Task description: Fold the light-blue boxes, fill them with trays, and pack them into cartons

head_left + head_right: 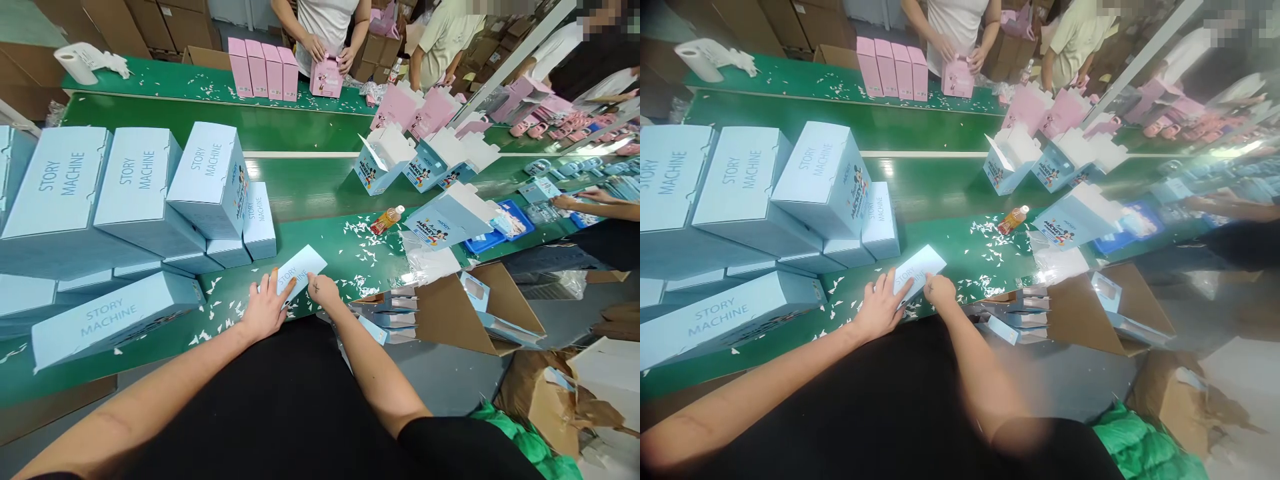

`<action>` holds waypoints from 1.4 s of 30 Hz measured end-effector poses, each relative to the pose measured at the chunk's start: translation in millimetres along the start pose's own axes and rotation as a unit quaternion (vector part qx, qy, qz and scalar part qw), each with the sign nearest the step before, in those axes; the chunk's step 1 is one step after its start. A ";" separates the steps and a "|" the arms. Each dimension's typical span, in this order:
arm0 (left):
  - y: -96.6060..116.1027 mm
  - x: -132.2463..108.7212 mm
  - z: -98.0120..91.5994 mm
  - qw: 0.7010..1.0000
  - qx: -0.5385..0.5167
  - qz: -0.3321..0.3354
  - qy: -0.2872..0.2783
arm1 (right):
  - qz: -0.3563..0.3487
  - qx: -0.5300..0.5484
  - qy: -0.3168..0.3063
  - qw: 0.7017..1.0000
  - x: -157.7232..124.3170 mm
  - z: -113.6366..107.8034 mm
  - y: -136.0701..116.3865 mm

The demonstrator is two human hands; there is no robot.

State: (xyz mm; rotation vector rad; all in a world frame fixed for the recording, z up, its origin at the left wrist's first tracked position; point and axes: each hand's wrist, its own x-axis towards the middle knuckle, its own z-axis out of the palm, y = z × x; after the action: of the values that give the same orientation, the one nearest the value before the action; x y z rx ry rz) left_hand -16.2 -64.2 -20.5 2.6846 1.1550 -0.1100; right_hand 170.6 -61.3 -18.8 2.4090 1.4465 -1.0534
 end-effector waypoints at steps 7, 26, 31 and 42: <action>5.5 0.3 7.3 1.000 0.017 -0.017 -0.016 | 0.046 -0.020 0.022 0.998 -12.5 4.5 -20.6; 14.9 -0.5 8.7 0.999 -0.006 -0.024 0.043 | -0.185 0.298 -0.123 0.928 -33.9 85.1 44.0; 19.6 -1.7 10.0 0.998 -0.018 -0.030 0.046 | -0.152 0.329 -0.094 0.927 -23.9 99.5 32.6; 12.2 0.7 8.1 1.000 -0.001 -0.027 -0.001 | -0.189 0.339 -0.032 0.921 -34.8 98.5 21.1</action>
State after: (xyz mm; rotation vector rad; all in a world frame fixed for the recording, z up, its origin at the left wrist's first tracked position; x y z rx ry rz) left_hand -6.7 -73.7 -26.5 2.6518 1.2273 -0.1209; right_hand 129.1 -141.8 -75.0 2.4977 1.7947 -1.9877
